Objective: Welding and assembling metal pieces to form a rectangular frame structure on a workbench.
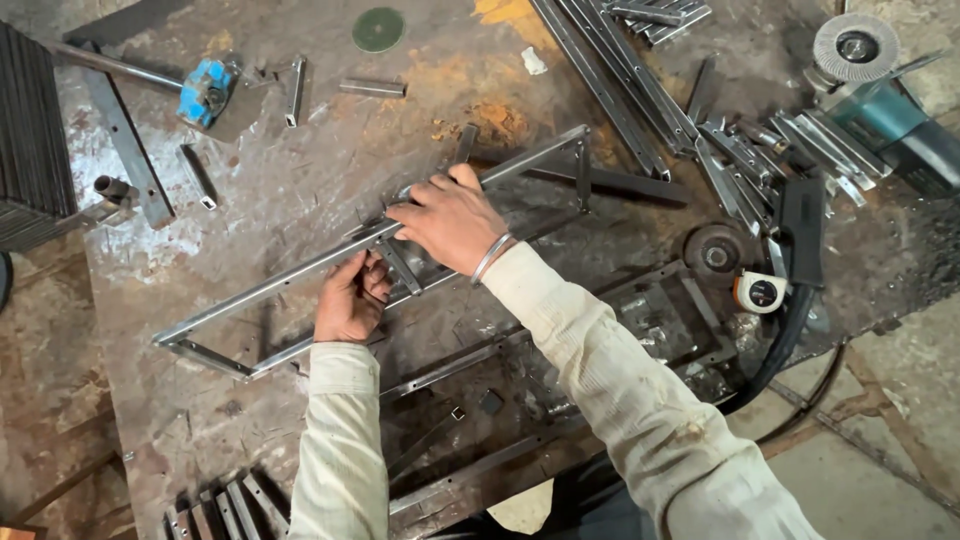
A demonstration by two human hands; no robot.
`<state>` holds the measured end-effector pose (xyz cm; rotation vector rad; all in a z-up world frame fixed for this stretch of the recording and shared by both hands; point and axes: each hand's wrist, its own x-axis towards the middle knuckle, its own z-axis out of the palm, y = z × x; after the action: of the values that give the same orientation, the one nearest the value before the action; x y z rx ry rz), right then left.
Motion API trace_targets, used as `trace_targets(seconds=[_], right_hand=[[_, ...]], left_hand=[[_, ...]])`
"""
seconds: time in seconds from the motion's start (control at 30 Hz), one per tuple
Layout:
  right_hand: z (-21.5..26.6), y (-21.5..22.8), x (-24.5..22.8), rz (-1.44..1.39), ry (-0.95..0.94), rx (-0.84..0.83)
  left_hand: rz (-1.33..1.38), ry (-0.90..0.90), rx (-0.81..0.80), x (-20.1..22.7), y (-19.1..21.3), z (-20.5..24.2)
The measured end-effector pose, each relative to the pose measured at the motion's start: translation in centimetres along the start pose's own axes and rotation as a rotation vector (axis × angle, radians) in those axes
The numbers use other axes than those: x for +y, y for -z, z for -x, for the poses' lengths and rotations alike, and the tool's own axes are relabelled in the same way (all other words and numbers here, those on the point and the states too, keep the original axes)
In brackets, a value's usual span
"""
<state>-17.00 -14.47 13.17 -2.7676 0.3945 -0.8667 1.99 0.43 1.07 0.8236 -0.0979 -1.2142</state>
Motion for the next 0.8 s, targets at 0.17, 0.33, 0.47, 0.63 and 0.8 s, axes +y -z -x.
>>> trace_targets(seconds=[0.17, 0.33, 0.47, 0.63, 0.8], right_hand=[[-0.1, -0.5, 0.4, -0.02, -0.008, -0.03], [0.1, -0.7, 0.5, -0.036, 0.016, -0.026], [0.2, -0.8, 0.4, 0.012, 0.089, 0.018], [-0.3, -0.8, 0.1, 0.052, 0.112, 0.013], [-0.5, -1.0, -0.3, 0.056, 0.122, -0.018]], left_hand=[[-0.002, -0.017, 0.009, -0.1, 0.5, -0.5], [0.008, 0.028, 0.014, -0.1, 1.3, -0.8], [0.018, 0.027, 0.082, -1.3, 2.6, -1.8], [0.044, 0.058, -0.01, -0.9, 1.7, -1.5], [0.111, 0.015, -0.113, -0.8, 0.9, -1.4]])
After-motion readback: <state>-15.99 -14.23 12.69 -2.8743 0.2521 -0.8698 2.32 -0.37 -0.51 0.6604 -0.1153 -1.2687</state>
